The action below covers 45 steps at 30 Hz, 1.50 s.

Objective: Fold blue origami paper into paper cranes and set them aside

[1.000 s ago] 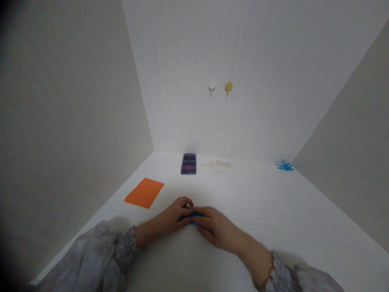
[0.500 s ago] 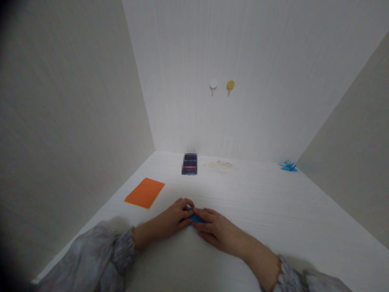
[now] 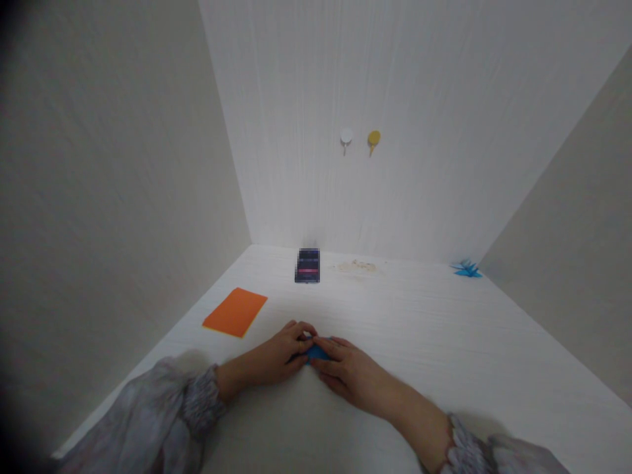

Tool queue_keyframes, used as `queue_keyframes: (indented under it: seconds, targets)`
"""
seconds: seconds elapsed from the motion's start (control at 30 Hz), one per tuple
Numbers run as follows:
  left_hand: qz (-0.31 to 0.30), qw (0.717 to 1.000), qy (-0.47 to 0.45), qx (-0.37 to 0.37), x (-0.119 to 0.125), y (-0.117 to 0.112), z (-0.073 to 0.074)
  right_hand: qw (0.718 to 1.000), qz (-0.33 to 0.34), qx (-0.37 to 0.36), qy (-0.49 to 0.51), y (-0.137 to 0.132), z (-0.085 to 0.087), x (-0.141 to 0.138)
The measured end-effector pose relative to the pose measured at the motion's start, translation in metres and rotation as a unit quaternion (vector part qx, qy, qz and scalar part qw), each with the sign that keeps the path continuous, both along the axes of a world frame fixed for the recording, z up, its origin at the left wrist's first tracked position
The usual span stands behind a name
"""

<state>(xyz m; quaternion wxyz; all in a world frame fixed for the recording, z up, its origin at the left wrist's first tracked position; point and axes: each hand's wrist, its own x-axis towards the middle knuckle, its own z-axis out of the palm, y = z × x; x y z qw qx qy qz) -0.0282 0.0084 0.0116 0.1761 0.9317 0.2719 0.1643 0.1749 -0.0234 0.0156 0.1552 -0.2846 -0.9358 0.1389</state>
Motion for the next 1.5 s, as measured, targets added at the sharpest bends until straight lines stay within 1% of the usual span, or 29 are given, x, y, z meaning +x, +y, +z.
queue_keyframes:
  seconds: [0.13,0.27,0.53,0.67,0.93,1.13,1.3,1.5]
  targets:
    - [0.003,1.000,0.002,0.000,0.001,0.001,-0.003,1.000,0.004,0.009,0.009,0.000,0.000,-0.001]
    - [0.009,1.000,-0.001,-0.003,0.001,0.001,-0.003,1.000,0.006,0.016,-0.006,0.001,-0.001,0.000]
    - [0.003,1.000,0.002,-0.007,-0.001,-0.001,0.002,0.999,0.008,0.035,-0.021,0.000,-0.001,0.001]
    - [0.002,1.000,0.005,-0.004,-0.001,0.000,0.003,0.999,0.014,0.033,-0.008,0.000,0.002,0.002]
    - [-0.003,1.000,0.000,0.000,-0.001,0.002,0.000,0.999,0.027,0.023,-0.007,0.004,0.004,0.004]
    - [-0.010,1.000,0.002,0.000,-0.001,0.003,-0.001,0.998,0.049,-0.006,0.027,0.006,0.007,0.006]
    - [-0.009,1.000,-0.002,-0.001,-0.002,0.003,-0.002,0.998,0.046,-0.037,0.025,0.005,0.009,0.010]
    - [-0.007,1.000,0.006,-0.002,-0.002,0.002,0.001,0.997,0.044,-0.063,0.025,0.003,0.013,0.014]
